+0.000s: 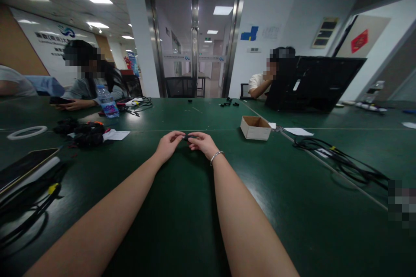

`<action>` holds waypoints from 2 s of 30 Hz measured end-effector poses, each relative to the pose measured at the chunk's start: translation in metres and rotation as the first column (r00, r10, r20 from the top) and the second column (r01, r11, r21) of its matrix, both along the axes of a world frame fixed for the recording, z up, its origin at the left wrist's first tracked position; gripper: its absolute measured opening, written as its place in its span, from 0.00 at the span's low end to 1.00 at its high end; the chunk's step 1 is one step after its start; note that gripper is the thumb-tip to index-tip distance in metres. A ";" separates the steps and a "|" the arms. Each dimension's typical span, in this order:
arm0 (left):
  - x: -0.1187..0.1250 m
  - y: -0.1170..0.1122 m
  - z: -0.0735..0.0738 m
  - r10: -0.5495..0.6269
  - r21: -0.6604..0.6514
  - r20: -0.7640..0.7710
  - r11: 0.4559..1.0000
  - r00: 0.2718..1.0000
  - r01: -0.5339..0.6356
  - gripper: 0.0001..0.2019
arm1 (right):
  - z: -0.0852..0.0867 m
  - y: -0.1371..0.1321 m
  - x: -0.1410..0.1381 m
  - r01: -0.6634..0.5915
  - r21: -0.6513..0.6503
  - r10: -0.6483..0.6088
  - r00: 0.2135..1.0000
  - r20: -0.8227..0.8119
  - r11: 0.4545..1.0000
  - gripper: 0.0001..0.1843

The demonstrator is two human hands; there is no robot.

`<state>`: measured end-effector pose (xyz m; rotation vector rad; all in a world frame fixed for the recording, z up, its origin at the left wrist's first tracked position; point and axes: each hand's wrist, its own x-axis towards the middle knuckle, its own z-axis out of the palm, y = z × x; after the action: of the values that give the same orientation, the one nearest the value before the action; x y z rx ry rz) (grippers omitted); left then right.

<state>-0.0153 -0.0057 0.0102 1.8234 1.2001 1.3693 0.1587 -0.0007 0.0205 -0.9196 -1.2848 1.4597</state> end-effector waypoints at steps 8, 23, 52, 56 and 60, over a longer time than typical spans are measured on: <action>0.000 0.006 -0.007 0.080 -0.131 0.037 0.989 0.996 -0.074 0.15 | -0.002 0.002 -0.001 -0.019 0.007 0.019 0.999 0.040 1.000 0.12; 0.000 0.008 -0.009 0.049 -0.123 -0.045 0.991 0.998 -0.055 0.11 | -0.002 0.003 -0.001 -0.030 0.024 0.028 0.996 0.081 0.999 0.12; -0.002 0.012 -0.014 -0.032 -0.152 0.028 0.988 0.999 0.036 0.16 | -0.001 0.001 0.000 -0.070 0.039 0.067 0.995 0.078 0.997 0.12; 0.000 0.010 -0.011 -0.010 -0.156 0.024 0.988 1.000 0.013 0.13 | 0.000 0.001 0.001 -0.063 0.045 0.060 0.996 0.069 0.997 0.12; 0.001 0.008 -0.009 -0.017 -0.172 0.022 0.985 1.000 0.020 0.15 | -0.001 0.001 0.001 -0.077 0.041 0.074 0.994 0.075 0.996 0.12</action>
<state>-0.0146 0.0025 0.0010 1.6921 1.2472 1.2312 0.1596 0.0006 0.0198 -0.9118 -1.4133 1.4619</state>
